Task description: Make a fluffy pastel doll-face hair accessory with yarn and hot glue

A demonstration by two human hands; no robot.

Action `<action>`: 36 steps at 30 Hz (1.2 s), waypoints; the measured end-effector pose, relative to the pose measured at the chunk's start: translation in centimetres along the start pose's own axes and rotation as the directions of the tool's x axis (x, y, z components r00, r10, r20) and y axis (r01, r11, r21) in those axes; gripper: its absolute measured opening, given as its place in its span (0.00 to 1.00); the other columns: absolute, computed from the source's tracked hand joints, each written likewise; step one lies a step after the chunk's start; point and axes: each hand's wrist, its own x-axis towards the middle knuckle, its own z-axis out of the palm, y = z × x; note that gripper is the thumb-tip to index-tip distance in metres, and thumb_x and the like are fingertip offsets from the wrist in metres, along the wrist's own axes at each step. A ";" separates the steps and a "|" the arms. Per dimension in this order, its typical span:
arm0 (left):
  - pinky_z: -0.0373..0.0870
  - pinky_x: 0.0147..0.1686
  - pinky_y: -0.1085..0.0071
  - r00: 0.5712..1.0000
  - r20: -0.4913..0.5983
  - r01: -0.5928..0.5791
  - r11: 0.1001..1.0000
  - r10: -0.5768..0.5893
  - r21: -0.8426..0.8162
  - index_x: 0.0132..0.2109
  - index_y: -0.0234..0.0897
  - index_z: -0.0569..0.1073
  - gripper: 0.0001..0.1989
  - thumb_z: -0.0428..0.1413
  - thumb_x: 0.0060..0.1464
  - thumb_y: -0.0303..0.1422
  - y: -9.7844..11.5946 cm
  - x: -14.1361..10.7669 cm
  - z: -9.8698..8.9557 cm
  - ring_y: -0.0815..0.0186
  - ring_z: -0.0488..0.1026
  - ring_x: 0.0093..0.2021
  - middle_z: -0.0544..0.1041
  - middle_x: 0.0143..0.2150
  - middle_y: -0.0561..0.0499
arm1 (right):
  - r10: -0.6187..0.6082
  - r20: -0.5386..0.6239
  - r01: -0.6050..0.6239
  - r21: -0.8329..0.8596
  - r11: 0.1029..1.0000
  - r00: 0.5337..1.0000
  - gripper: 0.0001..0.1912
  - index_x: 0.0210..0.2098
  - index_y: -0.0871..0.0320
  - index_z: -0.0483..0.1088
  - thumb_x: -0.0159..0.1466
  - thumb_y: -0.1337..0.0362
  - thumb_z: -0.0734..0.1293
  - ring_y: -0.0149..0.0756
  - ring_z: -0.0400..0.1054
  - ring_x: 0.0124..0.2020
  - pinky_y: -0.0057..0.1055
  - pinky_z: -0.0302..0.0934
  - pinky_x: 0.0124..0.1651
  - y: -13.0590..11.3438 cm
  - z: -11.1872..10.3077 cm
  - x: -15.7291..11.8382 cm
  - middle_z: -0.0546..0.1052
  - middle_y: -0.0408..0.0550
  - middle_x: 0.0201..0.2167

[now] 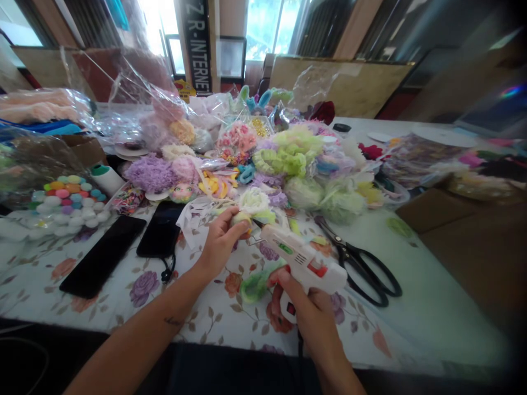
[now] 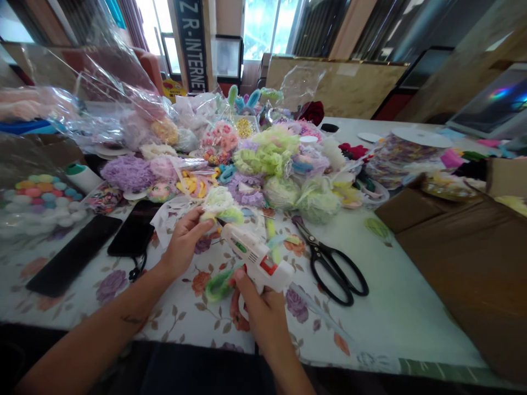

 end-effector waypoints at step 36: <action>0.75 0.35 0.72 0.999 -0.013 0.033 0.999 -0.033 -0.026 0.42 0.39 0.73 0.15 0.63 0.46 0.35 -0.2 0.0 -0.1 0.68 0.73 0.35 0.75 0.38 0.53 | -0.022 0.003 0.022 0.004 1.000 1.000 0.20 0.25 0.59 0.68 0.56 0.47 0.70 0.26 0.56 0.11 0.23 0.49 0.13 -0.1 0.0 -0.2 0.68 0.41 0.11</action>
